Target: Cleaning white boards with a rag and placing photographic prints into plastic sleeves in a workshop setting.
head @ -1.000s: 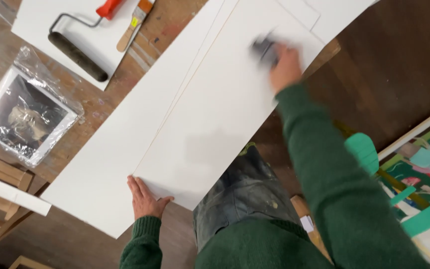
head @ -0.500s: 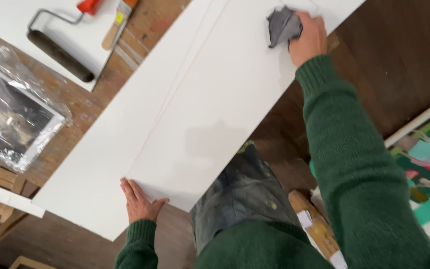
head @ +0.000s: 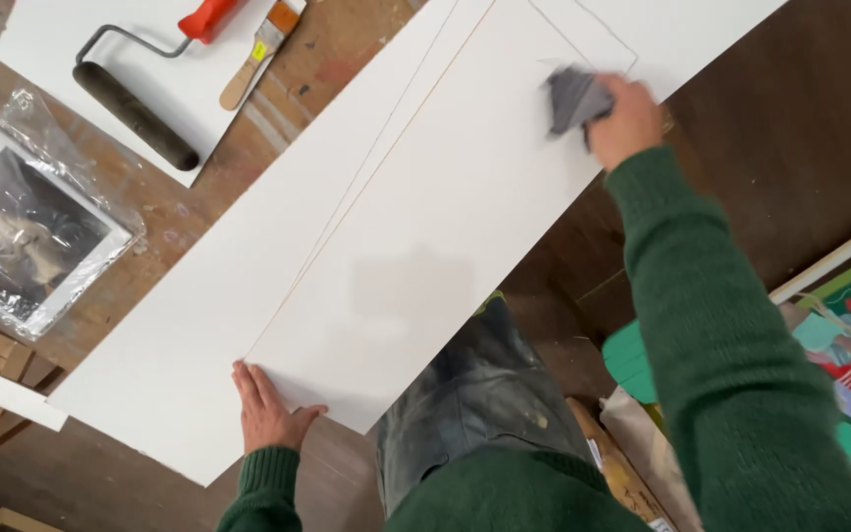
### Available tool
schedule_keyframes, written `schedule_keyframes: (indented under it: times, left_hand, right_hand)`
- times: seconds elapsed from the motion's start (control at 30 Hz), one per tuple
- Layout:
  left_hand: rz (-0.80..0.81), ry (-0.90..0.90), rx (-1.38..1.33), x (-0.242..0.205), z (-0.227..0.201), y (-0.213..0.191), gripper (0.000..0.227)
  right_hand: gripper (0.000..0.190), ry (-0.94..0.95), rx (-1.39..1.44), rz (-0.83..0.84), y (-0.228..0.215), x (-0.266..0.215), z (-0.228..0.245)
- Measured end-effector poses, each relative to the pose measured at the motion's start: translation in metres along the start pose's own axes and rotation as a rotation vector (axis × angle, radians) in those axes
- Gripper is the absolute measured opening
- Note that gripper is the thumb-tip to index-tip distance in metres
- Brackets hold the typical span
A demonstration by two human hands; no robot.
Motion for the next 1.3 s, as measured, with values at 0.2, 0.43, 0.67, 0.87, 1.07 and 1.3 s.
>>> schedule_keyframes:
  times: [0.2, 0.43, 0.67, 0.87, 1.07, 1.3]
  left_hand:
    - [0.065, -0.045, 0.025, 0.001, -0.006, -0.010, 0.156]
    - [-0.098, 0.070, -0.052, -0.003, -0.004, -0.007, 0.150]
    - [-0.068, 0.039, -0.031, -0.010, 0.006, -0.002, 0.150]
    - [0.025, -0.026, 0.014, -0.010, 0.004, 0.001, 0.155]
    - [-0.064, 0.030, -0.040, -0.011, 0.008, 0.005, 0.153]
    - [-0.133, 0.102, -0.113, -0.010, 0.011, 0.008, 0.152]
  right_hand:
    - [0.059, -0.009, -0.005, 0.042, -0.001, -0.012, 0.007]
    - [0.050, 0.138, 0.118, -0.109, -0.002, -0.009, 0.009]
    - [0.047, 0.036, 0.150, -0.069, 0.018, -0.038, 0.033]
    - [0.048, -0.252, 0.086, -0.023, -0.005, -0.071, 0.031]
    - [0.062, -0.202, 0.043, -0.367, -0.001, -0.022, -0.076]
    - [0.070, -0.249, 0.181, -0.571, 0.045, -0.088, -0.059]
Point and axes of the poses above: each hand's wrist, its own x-axis towards the middle knuckle, its own y-axis out of the palm, z = x × y, the point moved 5 cm from there along x, towards the middle knuckle, and after that the axes turned 11 degrees about -z, right-handed, at the moved point
